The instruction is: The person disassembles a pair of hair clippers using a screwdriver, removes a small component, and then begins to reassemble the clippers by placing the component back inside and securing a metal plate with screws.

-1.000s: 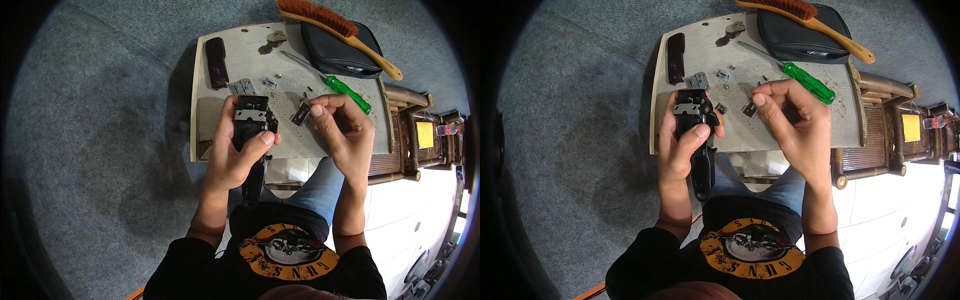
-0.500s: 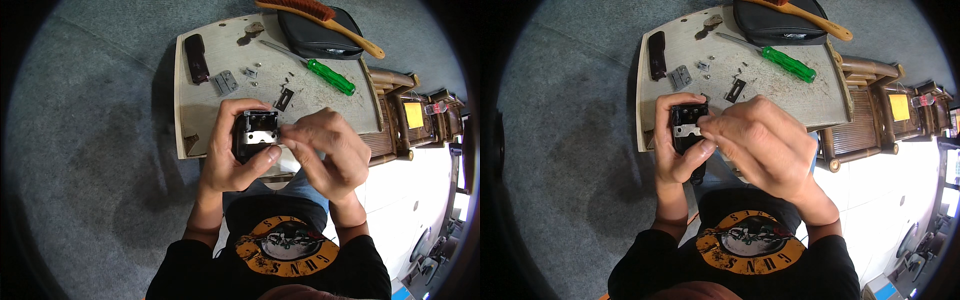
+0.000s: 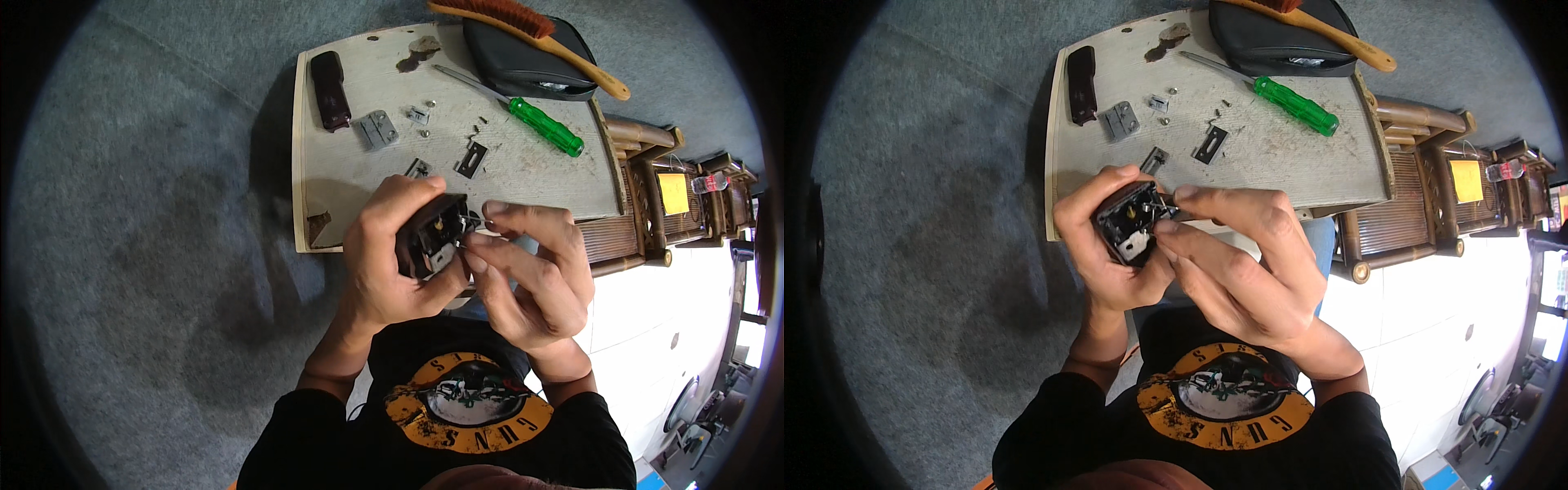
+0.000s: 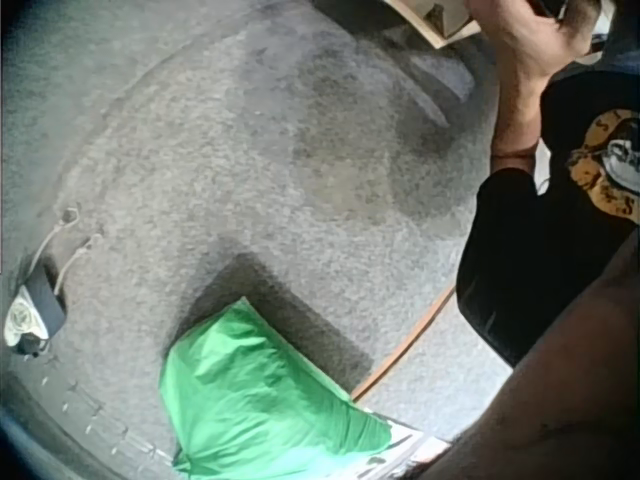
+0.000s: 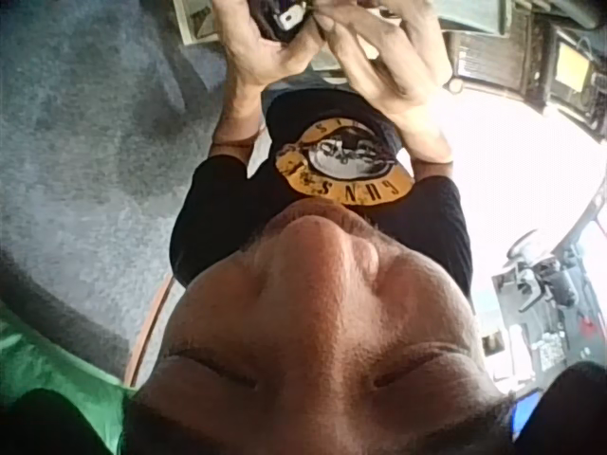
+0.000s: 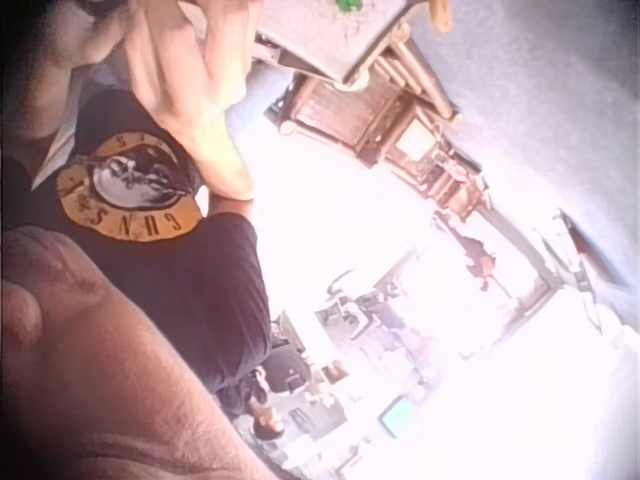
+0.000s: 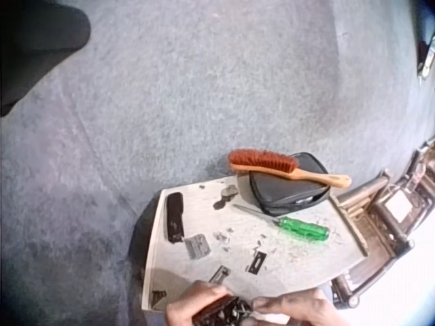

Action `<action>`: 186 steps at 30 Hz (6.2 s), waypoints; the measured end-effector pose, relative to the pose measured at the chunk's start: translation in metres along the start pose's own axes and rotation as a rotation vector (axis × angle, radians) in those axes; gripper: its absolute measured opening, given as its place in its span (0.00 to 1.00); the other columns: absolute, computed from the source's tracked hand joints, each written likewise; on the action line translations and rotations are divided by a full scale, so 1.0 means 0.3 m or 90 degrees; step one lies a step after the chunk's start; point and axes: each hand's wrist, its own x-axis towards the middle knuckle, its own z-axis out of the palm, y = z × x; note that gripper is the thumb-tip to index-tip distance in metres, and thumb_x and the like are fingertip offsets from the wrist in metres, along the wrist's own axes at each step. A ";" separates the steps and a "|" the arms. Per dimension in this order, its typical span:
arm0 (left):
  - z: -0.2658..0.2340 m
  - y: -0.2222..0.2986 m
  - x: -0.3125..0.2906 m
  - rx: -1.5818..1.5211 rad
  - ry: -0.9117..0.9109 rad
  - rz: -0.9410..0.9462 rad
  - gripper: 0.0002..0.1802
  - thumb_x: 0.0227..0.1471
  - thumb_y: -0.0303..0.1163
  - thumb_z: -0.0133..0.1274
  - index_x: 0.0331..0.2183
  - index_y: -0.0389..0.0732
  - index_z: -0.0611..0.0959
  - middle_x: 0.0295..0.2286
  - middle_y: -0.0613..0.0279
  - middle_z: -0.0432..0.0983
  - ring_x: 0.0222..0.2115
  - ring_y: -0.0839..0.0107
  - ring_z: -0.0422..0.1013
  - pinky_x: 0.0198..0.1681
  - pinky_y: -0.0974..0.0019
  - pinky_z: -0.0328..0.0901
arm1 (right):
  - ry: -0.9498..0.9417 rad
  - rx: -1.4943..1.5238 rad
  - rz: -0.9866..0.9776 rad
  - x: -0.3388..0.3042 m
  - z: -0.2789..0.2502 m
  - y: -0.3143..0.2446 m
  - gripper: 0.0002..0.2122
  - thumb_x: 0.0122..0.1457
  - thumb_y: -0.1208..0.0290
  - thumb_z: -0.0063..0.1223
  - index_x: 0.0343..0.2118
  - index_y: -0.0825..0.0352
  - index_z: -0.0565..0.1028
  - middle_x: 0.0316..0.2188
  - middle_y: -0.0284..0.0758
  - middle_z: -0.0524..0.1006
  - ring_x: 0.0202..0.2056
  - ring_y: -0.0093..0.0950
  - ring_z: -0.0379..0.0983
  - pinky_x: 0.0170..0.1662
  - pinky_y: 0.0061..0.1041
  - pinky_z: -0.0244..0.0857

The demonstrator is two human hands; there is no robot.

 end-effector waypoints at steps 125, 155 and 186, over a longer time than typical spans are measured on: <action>-0.005 -0.013 0.005 0.170 -0.026 0.088 0.41 0.46 0.50 0.72 0.53 0.41 0.71 0.32 0.60 0.77 0.29 0.66 0.74 0.28 0.65 0.68 | -0.099 0.237 0.268 0.025 -0.087 -0.021 0.12 0.52 0.79 0.71 0.38 0.74 0.79 0.36 0.41 0.79 0.38 0.28 0.77 0.42 0.26 0.71; -0.016 0.009 0.025 0.203 -0.107 0.106 0.37 0.51 0.43 0.70 0.53 0.38 0.68 0.32 0.56 0.75 0.31 0.68 0.72 0.29 0.67 0.69 | -0.035 0.212 0.212 0.030 -0.071 -0.028 0.07 0.51 0.83 0.68 0.32 0.74 0.80 0.28 0.41 0.80 0.29 0.30 0.79 0.31 0.25 0.72; -0.015 0.005 0.003 0.192 -0.056 0.064 0.38 0.46 0.52 0.72 0.50 0.39 0.75 0.32 0.60 0.76 0.29 0.67 0.72 0.27 0.67 0.68 | -0.025 0.196 0.186 0.014 -0.069 -0.024 0.07 0.52 0.81 0.69 0.32 0.73 0.80 0.29 0.39 0.81 0.29 0.28 0.80 0.30 0.23 0.72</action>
